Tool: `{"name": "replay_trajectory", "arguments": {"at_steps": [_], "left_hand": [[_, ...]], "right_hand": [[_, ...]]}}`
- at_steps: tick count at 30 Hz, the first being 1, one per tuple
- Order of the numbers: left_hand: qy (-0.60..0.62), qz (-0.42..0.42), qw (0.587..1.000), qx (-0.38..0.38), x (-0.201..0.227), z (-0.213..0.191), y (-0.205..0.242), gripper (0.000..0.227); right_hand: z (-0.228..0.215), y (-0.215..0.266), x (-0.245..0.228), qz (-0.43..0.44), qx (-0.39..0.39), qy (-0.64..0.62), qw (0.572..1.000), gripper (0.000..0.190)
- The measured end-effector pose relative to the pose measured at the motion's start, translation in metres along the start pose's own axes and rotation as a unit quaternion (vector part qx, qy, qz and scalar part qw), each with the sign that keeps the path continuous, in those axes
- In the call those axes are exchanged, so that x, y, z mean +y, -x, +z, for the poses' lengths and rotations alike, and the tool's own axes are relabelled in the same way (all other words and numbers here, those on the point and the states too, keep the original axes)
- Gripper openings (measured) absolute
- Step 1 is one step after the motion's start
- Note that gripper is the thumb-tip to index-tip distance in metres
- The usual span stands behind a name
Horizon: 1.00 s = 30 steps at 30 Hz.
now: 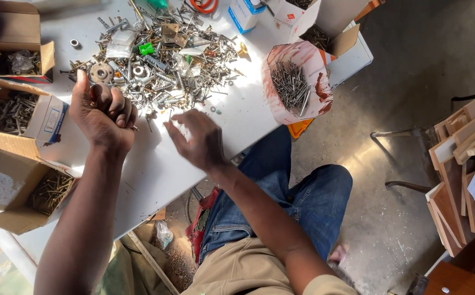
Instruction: Sorting a variety of nails, screws, and other fasteners from a mixed pile into specific cardboard boxes.
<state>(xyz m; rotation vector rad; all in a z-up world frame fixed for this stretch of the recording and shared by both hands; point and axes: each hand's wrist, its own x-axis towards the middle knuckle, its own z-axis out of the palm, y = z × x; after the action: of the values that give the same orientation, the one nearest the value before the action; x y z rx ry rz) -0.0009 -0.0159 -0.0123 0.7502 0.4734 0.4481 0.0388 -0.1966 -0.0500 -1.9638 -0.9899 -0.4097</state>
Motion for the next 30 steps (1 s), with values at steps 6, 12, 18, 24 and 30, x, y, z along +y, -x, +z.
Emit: {"name": "replay_trajectory", "arguments": {"at_steps": [6, 12, 18, 24, 30], "left_hand": [[0.021, -0.034, 0.999, 0.037, 0.011, 0.023, 0.007, 0.051], [0.006, -0.031, 0.999, 0.039, 0.013, 0.027, 0.008, 0.049], [0.011, -0.035, 0.998, 0.053, 0.009, 0.027, 0.005, 0.049], [0.027, -0.031, 0.998, 0.044, 0.007, 0.023, 0.004, 0.054], [0.12, -0.053, 0.989, 0.061, 0.009, 0.011, -0.004, 0.058]], "right_hand": [[0.026, -0.065, 0.064, 0.099, 0.092, 0.213, 0.968, 0.063], [0.043, -0.089, 0.063, 0.11, -0.04, 0.164, 0.979, 0.038], [0.058, -0.077, 0.031, 0.079, -0.069, 0.119, 0.987, 0.042], [0.055, -0.049, 0.012, -0.027, -0.097, 0.085, 0.991, 0.043], [0.012, -0.06, -0.046, 0.016, 0.02, 0.038, 0.999, 0.017]]}}
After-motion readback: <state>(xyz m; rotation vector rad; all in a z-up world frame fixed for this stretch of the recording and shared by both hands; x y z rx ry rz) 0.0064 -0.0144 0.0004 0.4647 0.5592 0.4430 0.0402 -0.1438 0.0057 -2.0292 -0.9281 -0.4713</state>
